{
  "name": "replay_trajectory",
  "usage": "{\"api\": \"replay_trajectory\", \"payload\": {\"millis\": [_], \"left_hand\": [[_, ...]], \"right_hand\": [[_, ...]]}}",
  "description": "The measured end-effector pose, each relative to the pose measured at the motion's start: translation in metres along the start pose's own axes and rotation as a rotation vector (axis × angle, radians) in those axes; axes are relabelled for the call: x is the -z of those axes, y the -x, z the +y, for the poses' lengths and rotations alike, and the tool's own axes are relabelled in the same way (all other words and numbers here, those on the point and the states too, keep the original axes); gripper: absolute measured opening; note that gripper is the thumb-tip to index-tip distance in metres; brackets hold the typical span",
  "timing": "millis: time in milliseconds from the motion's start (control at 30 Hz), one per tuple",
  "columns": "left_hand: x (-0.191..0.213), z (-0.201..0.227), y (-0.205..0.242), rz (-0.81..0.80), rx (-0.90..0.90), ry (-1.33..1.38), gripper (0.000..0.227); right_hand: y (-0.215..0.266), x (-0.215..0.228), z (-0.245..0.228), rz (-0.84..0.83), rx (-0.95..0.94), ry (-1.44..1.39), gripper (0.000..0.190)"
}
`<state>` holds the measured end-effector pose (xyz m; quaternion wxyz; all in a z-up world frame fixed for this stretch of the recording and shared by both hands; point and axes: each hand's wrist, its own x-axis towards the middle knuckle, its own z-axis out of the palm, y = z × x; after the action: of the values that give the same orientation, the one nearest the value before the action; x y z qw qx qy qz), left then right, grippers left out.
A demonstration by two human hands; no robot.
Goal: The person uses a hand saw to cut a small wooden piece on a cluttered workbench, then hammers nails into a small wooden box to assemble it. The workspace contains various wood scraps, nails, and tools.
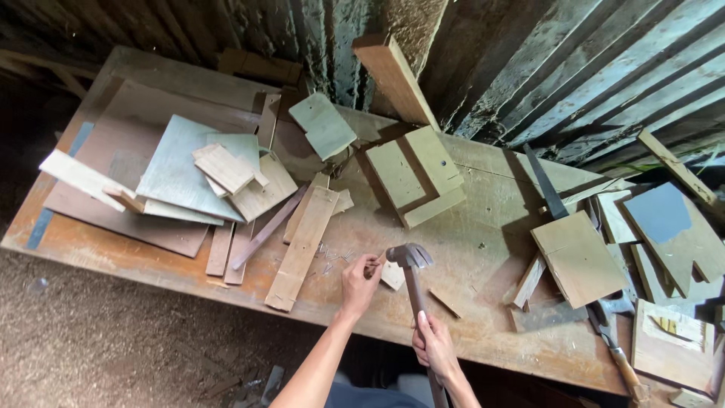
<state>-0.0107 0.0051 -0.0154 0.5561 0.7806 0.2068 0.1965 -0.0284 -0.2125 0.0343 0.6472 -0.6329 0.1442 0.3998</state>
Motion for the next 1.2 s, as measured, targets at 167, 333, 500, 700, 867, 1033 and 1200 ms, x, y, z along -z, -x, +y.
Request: {"api": "replay_trajectory", "payload": {"millis": [167,333,500,700,867,1033,1200], "left_hand": [[-0.007,-0.004,-0.013,-0.096,0.026,0.010,0.026],[-0.011,-0.008,-0.015,-0.083,-0.050,-0.016,0.024],[-0.016,-0.011,-0.013,-0.079,-0.058,-0.054,0.023],[-0.015,-0.011,-0.019,-0.140,-0.023,-0.078,0.023],[-0.013,-0.006,-0.023,-0.118,-0.092,-0.113,0.023],[-0.008,0.002,-0.019,-0.168,-0.023,-0.075,0.022],[-0.009,0.005,-0.024,-0.171,-0.064,-0.100,0.022]], "right_hand": [[0.007,-0.004,-0.001,0.040,-0.005,0.045,0.040],[0.013,-0.004,-0.006,0.050,-0.013,0.111,0.040],[0.014,-0.002,-0.009,0.043,0.002,0.178,0.040],[0.018,-0.008,-0.015,0.072,0.036,0.253,0.039],[0.015,-0.011,-0.017,0.106,0.060,0.317,0.041],[0.018,-0.011,-0.012,0.130,0.054,0.265,0.041],[0.016,-0.010,-0.013,0.137,0.051,0.271,0.041]]}}
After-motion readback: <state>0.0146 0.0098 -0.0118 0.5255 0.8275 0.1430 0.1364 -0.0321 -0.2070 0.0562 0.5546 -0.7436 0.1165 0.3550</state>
